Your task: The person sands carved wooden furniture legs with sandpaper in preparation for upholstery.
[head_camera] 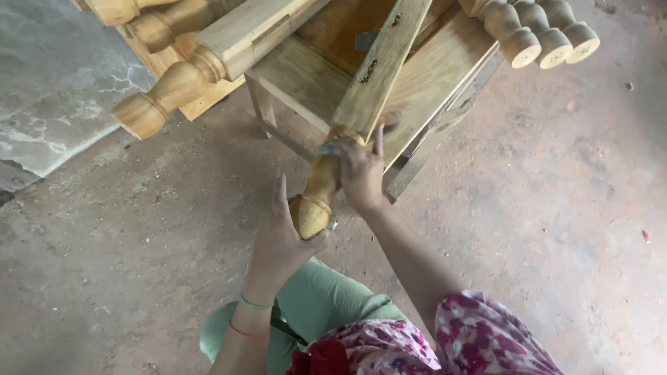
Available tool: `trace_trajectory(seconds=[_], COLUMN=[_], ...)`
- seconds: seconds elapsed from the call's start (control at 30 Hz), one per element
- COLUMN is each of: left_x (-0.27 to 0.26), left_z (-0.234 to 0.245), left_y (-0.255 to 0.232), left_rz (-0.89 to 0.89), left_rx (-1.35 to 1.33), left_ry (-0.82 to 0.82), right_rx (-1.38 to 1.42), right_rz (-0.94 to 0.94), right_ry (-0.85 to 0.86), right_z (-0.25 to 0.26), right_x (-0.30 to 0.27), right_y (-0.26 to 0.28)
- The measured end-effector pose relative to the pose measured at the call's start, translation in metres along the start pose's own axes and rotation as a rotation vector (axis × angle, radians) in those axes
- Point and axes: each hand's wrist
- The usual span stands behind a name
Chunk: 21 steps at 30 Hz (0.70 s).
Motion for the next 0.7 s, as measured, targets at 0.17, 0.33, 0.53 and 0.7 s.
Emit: trace_trajectory(seconds=[0.17,0.33,0.53,0.7], left_x=[0.005,0.002,0.003,0.005], left_z=[0.011,0.007,0.009,0.015], left_y=[-0.018,-0.006,-0.008,-0.016], left_rz=[0.214,0.093,0.124,0.186], left_rx=[0.005,-0.019,0.015,-0.019], left_ry=[0.106,0.021,0.029,0.077], right_rx=[-0.030,-0.009,-0.018,-0.002], right_rz=[0.118,0.178,0.111,0.200], right_ry=[0.023,0.112,0.204,0.154], right_z=[0.008,0.023,0.014,0.007], right_x=[-0.031,0.033,-0.005,-0.002], right_y=[0.021,0.023,0.024,0.015])
Point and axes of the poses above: each hand's wrist, its own x-axis towards the middle knuckle, its own z-axis out of the back of the hand, y = z × x, and after that the axes turned 7 degrees about x, right-handed
